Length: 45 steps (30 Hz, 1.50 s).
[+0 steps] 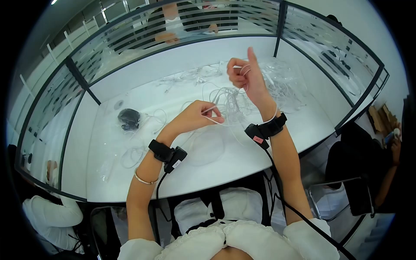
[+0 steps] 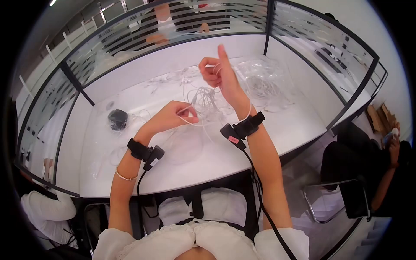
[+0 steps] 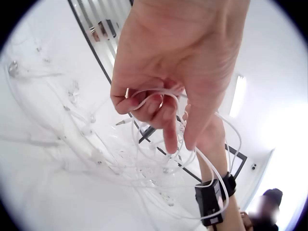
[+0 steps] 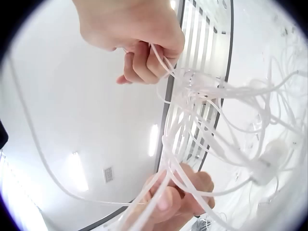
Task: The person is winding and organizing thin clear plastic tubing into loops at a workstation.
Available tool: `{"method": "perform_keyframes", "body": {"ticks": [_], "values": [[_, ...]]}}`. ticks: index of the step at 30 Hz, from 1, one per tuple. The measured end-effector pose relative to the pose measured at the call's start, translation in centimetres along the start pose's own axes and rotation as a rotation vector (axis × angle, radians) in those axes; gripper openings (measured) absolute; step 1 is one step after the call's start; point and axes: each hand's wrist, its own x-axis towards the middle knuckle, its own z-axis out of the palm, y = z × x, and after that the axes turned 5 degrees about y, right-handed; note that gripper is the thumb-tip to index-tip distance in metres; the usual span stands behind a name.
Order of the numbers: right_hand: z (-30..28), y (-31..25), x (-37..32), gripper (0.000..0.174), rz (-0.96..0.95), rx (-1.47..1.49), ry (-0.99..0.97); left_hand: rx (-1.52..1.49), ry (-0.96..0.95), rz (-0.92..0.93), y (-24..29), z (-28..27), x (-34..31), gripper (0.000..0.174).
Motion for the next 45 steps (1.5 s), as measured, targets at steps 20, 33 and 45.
{"method": "perform_keyframes", "body": {"ticks": [20, 33, 45], "values": [[-1.8, -8.9, 4.1, 0.044, -0.596, -0.416, 0.573, 0.072, 1.364, 0.377, -1.7, -20.9, -5.7, 0.027], [-1.4, -4.9, 3.8, 0.047, -0.331, -0.226, 0.432, 0.04, 1.52, 0.199, -5.2, -21.1, -8.8, 0.03], [0.3, 1.3, -0.5, 0.04, -0.016, -0.454, -0.048, -0.567, 1.03, 0.141, -8.8, -15.1, -12.1, 0.036]]}}
